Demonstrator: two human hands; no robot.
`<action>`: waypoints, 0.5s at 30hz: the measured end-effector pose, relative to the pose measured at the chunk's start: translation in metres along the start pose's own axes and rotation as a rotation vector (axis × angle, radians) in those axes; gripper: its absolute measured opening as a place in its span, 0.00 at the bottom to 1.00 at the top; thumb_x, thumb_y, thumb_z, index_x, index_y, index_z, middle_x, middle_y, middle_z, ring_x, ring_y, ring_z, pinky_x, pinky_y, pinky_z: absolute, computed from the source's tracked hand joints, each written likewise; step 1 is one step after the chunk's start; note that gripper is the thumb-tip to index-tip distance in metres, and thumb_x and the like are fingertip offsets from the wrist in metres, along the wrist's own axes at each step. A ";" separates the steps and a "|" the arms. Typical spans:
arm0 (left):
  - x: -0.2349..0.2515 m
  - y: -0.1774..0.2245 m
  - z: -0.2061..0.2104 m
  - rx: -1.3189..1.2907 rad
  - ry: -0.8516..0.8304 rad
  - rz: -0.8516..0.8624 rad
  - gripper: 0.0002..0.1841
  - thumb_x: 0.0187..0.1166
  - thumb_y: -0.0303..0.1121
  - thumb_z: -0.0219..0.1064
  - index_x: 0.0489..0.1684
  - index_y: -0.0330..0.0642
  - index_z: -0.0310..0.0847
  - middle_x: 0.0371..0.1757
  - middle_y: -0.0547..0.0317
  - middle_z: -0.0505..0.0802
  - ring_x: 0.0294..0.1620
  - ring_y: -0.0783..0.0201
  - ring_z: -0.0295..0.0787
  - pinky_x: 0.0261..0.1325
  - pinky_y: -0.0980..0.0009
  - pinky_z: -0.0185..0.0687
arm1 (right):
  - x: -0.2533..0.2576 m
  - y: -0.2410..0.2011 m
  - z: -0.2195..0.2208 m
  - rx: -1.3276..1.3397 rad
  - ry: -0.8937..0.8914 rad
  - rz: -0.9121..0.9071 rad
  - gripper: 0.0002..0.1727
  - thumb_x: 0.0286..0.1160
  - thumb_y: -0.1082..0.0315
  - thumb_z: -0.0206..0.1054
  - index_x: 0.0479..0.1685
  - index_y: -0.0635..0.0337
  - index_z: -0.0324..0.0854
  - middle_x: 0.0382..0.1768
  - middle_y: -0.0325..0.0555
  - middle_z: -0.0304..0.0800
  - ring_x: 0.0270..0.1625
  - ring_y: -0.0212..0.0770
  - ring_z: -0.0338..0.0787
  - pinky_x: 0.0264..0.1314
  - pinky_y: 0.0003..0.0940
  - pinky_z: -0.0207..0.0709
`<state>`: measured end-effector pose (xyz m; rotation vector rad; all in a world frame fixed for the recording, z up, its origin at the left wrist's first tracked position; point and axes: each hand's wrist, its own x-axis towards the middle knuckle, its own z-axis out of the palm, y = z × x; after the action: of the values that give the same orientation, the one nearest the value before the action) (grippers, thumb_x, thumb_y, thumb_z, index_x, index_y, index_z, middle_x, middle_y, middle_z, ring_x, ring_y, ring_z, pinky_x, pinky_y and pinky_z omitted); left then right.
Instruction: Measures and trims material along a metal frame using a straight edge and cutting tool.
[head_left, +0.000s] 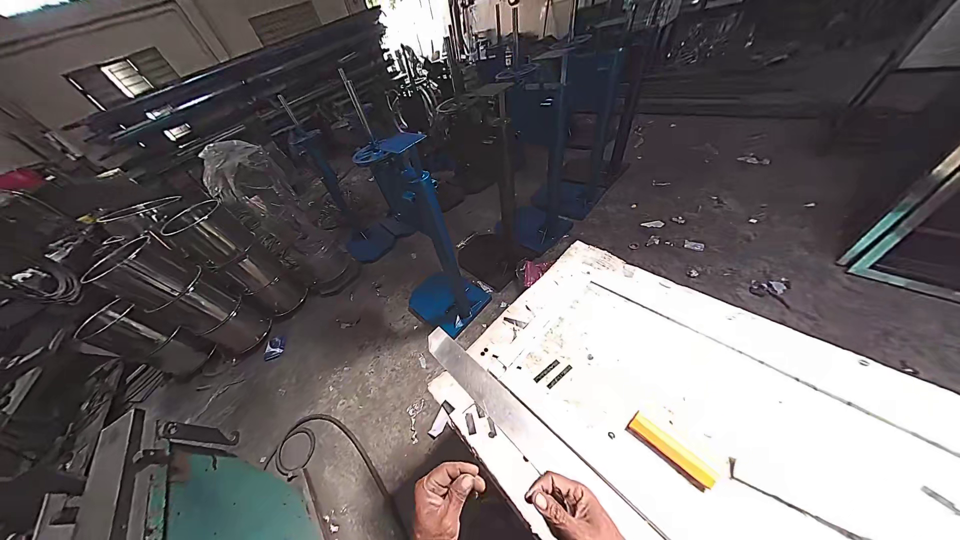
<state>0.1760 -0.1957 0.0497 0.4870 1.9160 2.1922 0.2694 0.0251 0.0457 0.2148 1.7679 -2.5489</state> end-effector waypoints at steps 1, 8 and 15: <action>0.001 0.001 -0.003 0.011 0.060 0.013 0.06 0.77 0.28 0.72 0.42 0.36 0.94 0.36 0.54 0.99 0.37 0.65 0.98 0.49 0.69 0.94 | -0.003 0.003 -0.003 0.032 0.031 0.007 0.06 0.83 0.63 0.67 0.46 0.53 0.87 0.19 0.22 0.77 0.17 0.18 0.67 0.21 0.18 0.62; 0.010 -0.006 -0.054 0.151 0.309 0.001 0.04 0.77 0.31 0.71 0.36 0.40 0.88 0.31 0.54 0.98 0.31 0.63 0.97 0.36 0.71 0.93 | -0.024 0.048 -0.028 0.475 0.202 0.136 0.49 0.79 0.22 0.36 0.65 0.57 0.82 0.27 0.36 0.82 0.21 0.27 0.79 0.22 0.20 0.74; 0.033 -0.045 -0.120 0.440 0.457 -0.135 0.21 0.93 0.40 0.47 0.26 0.44 0.75 0.14 0.69 0.85 0.17 0.71 0.85 0.30 0.73 0.87 | -0.037 0.074 -0.035 0.383 0.259 0.111 0.19 0.81 0.47 0.68 0.38 0.53 0.85 0.22 0.35 0.82 0.22 0.27 0.81 0.27 0.23 0.78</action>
<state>0.0982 -0.2885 -0.0038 -0.1052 2.5969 1.9095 0.3171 0.0299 -0.0298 0.6605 1.2622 -2.8570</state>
